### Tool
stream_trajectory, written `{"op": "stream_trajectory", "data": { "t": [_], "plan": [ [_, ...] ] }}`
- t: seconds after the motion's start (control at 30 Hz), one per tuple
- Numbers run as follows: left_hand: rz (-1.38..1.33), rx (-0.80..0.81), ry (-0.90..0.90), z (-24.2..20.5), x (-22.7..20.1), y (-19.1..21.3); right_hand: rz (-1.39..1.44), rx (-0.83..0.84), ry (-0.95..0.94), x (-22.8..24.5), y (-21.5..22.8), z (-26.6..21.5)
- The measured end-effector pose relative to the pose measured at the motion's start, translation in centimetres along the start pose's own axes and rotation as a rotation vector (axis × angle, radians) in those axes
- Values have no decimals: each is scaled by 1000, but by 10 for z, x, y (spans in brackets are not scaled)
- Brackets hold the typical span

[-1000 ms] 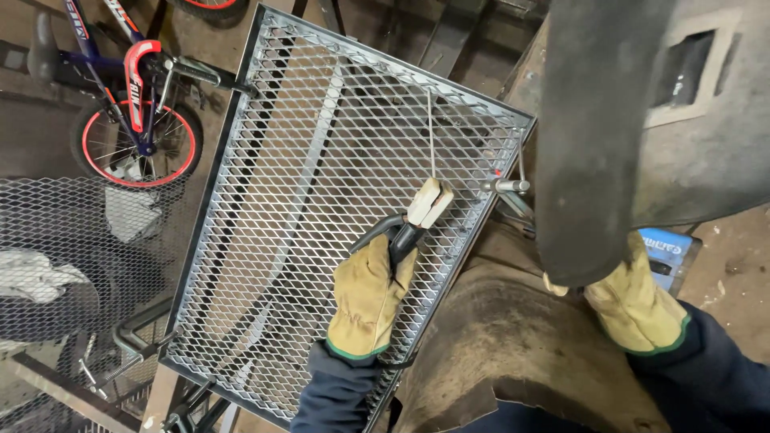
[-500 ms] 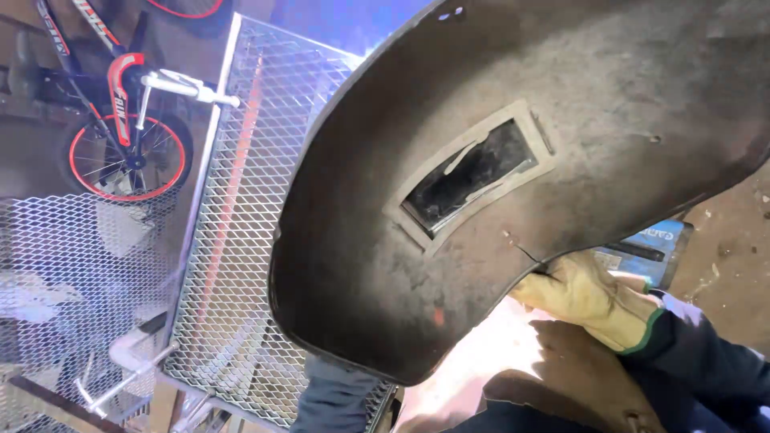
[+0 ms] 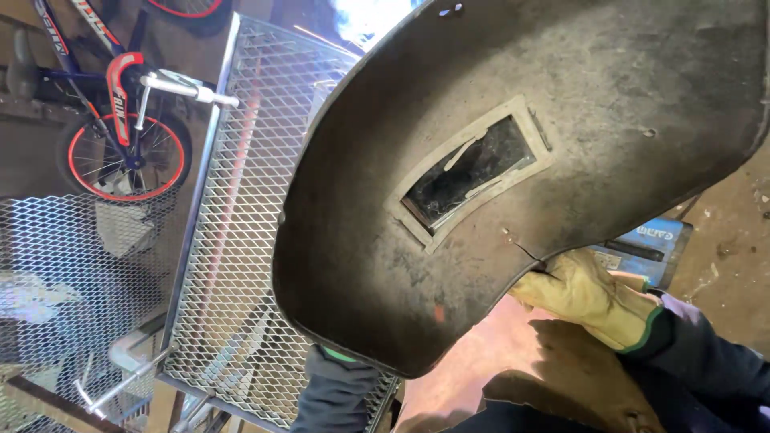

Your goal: The person wears a welding helmet and leather apron and performs arc welding on a metal frame with expanded-metal mesh clamped to a work stand, striking arcs that produce sparks and smoke at several joints. They reposition the electrode holder and shift the workpiece between welds, then walk toward the welding machine at the end.

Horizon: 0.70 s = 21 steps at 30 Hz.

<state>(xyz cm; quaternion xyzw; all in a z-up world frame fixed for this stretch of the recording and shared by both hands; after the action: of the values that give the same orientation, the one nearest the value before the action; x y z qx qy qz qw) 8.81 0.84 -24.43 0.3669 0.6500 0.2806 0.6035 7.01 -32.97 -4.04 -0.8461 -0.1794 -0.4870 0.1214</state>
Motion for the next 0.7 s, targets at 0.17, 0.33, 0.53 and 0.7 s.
{"op": "stream_trajectory", "data": {
  "t": [0.17, 0.33, 0.53, 0.7],
  "plan": [
    [-7, -13, -8, 4, 16, -4, -9, 32, 20, -14, 3, 1],
    [-15, -25, -19, 14, -36, 27, -47, 37, 43, -21, 6, 1],
    [-24, -40, -33, -28, -170, 132, -36, 25, -10, -10, 3, 2],
    [-30, -52, -44, -38, -177, 143, -27, 9, -5, -25, 4, 1]
  ]
}}
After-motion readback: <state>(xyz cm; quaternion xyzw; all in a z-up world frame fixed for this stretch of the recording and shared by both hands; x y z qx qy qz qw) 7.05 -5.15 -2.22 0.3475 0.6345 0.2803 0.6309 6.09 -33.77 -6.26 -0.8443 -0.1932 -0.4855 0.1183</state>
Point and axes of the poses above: each hand's wrist, its own z-axis towards the middle knuckle, its own y-axis out of the back of the hand, x = y × z, the point moved 2 cm from there along z, towards the middle knuckle, and after that the axes turned 1 degree about x, right-handed, at the moved point
